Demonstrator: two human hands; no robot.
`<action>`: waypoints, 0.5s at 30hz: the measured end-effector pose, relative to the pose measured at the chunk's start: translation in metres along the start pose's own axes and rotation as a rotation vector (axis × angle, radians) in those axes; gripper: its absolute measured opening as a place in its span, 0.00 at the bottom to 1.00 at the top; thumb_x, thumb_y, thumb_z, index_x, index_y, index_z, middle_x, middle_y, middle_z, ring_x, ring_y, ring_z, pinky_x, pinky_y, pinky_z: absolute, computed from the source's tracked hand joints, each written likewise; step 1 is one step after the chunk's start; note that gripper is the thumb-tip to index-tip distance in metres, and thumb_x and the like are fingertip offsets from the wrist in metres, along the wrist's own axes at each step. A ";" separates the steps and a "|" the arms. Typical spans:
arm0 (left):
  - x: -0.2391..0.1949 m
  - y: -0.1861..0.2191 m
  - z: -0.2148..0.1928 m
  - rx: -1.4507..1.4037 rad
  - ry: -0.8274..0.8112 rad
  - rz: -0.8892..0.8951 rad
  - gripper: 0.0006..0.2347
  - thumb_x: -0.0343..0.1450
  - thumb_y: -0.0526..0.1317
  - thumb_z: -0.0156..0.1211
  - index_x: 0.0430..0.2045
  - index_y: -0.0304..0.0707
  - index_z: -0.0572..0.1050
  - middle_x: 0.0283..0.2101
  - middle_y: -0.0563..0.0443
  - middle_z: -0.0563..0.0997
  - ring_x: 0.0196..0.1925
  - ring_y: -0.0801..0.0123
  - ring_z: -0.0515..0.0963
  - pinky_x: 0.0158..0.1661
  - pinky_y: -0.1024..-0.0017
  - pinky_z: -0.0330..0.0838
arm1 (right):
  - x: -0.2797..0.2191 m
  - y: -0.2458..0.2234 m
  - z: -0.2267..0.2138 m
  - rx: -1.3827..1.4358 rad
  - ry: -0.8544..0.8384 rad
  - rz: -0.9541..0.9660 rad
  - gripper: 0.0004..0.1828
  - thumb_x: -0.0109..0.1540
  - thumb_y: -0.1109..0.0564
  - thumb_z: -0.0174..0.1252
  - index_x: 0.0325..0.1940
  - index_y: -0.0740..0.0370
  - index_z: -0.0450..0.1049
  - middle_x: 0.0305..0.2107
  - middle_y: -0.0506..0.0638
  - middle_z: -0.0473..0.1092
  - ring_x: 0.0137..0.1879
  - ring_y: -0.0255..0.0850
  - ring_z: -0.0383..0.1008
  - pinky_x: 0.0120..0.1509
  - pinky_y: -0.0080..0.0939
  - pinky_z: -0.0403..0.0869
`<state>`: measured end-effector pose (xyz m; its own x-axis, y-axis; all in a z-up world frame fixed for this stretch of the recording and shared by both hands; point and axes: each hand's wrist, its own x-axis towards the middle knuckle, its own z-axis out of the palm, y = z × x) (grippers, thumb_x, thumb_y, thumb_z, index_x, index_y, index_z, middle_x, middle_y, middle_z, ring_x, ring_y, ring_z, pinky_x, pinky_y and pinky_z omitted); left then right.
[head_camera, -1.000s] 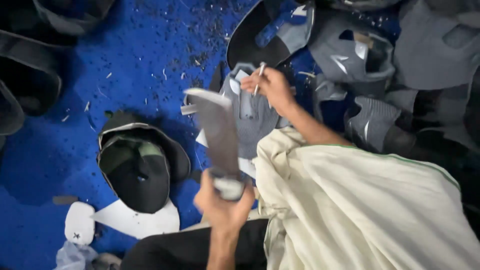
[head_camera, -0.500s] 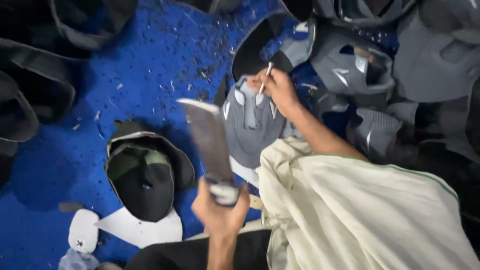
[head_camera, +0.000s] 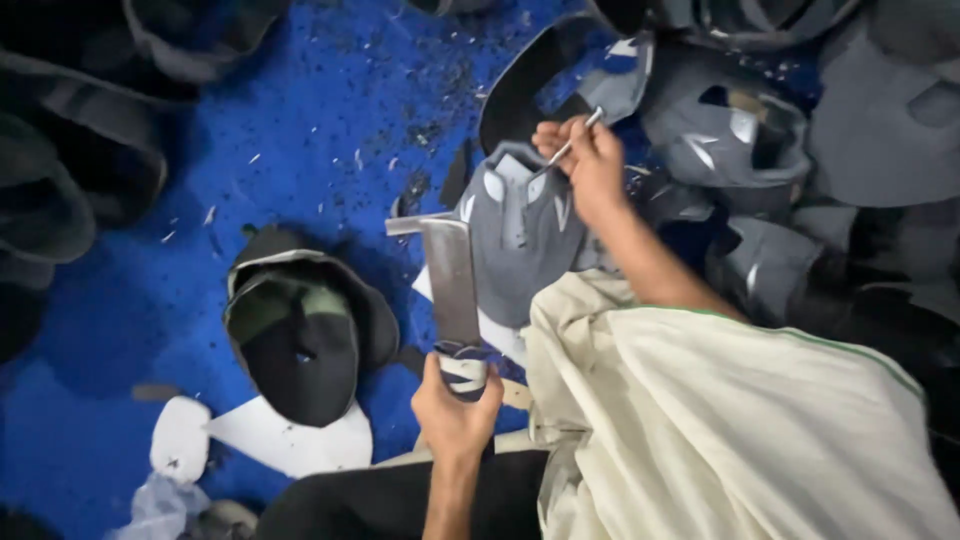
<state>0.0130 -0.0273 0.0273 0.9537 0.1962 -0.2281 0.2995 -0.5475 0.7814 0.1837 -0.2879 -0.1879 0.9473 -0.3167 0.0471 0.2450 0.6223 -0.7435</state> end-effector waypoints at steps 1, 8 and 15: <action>-0.010 0.001 -0.012 0.003 0.010 -0.006 0.15 0.58 0.40 0.73 0.30 0.30 0.76 0.25 0.47 0.85 0.26 0.67 0.86 0.30 0.71 0.77 | -0.010 -0.015 0.030 0.006 -0.006 0.008 0.23 0.86 0.61 0.50 0.35 0.67 0.70 0.34 0.58 0.74 0.38 0.39 0.73 0.46 0.37 0.74; -0.022 -0.013 -0.081 -0.309 -0.041 0.189 0.13 0.58 0.36 0.71 0.29 0.31 0.73 0.26 0.47 0.80 0.28 0.72 0.79 0.33 0.71 0.77 | -0.046 0.007 0.081 -0.417 -0.374 0.426 0.04 0.68 0.66 0.53 0.44 0.70 0.73 0.43 0.60 0.78 0.49 0.44 0.80 0.56 0.43 0.79; -0.009 -0.066 -0.117 -0.547 -0.544 0.607 0.09 0.63 0.32 0.63 0.34 0.32 0.74 0.35 0.38 0.84 0.40 0.54 0.86 0.45 0.56 0.82 | -0.054 0.004 0.091 -0.409 -0.307 0.489 0.05 0.67 0.66 0.49 0.44 0.66 0.72 0.44 0.56 0.78 0.52 0.44 0.82 0.55 0.41 0.80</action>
